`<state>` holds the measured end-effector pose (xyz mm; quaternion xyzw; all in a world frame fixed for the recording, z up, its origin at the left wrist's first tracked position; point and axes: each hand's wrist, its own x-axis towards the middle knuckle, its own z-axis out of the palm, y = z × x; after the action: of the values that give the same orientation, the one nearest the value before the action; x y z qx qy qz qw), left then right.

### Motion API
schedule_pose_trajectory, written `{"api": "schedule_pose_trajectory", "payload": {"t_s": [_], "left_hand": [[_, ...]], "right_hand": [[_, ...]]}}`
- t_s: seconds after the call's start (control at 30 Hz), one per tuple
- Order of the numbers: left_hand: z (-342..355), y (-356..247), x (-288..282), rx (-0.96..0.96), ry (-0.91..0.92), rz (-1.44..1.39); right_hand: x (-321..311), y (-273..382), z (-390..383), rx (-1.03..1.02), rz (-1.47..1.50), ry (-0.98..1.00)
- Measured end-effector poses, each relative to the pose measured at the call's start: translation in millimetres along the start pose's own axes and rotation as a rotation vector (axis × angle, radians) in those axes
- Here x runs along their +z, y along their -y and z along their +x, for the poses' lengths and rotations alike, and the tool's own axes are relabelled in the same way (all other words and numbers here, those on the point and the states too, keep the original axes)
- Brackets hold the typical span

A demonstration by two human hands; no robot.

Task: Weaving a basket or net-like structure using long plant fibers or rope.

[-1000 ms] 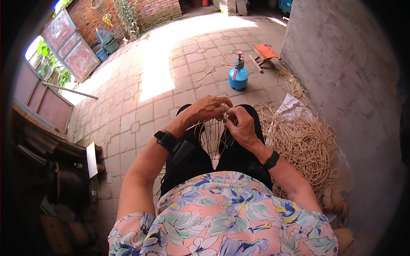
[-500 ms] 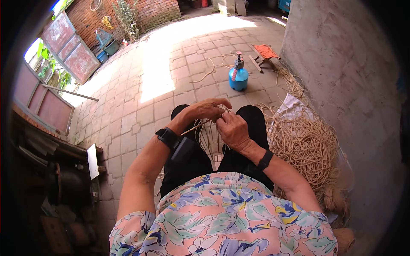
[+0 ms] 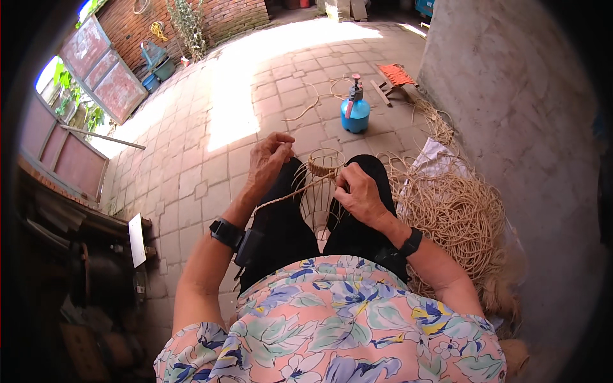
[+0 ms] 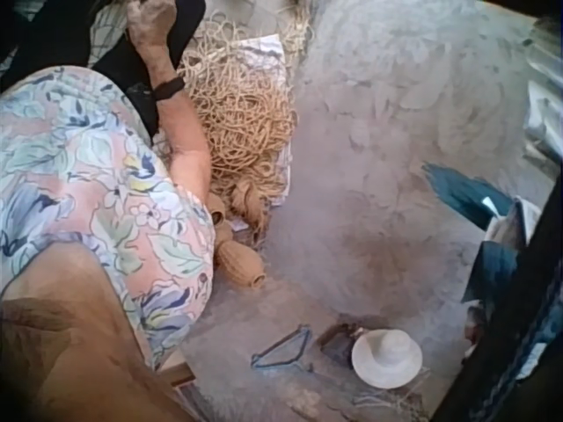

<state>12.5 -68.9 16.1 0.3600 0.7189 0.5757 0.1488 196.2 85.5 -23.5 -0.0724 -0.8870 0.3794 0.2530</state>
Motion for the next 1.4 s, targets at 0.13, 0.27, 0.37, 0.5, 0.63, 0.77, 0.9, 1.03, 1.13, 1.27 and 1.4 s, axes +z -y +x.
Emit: {"api": "schedule_pose_trajectory", "payload": {"t_s": [0.13,0.27,0.37,0.5,0.63,0.77,0.9,1.03,1.13,1.27,1.4], "left_hand": [[-58,-20,22,0.125,0.0,0.143],[-80,-17,35,0.424,0.188,0.347],[-69,-24,28,0.529,-0.127,0.604],[-21,-34,29,0.76,-0.072,0.65],[10,-12,44,0.533,0.44,0.615],[18,5,56,0.442,0.459,0.92],[26,-4,45,0.174,0.127,0.66],[19,5,40,0.06,-0.177,0.456],[-6,33,44,-0.128,-0.247,0.165],[-24,34,41,-0.308,-0.269,-0.2],[-36,27,28,-0.426,-0.185,-0.475]], "right_hand": [[8,1,4,-0.178,0.039,-0.082],[5,-2,6,-0.038,0.244,0.019],[3,-1,-1,-0.107,0.239,0.06],[-1,5,-11,0.034,0.272,0.085],[6,0,-8,0.047,0.335,0.079],[3,2,8,0.301,0.821,0.039],[-4,0,44,0.332,0.924,0.127],[-2,12,67,-0.163,0.331,0.013],[7,15,65,-0.32,-0.062,0.148],[12,27,47,-0.445,-0.192,0.104],[20,32,31,-0.28,-0.246,0.114]]}}
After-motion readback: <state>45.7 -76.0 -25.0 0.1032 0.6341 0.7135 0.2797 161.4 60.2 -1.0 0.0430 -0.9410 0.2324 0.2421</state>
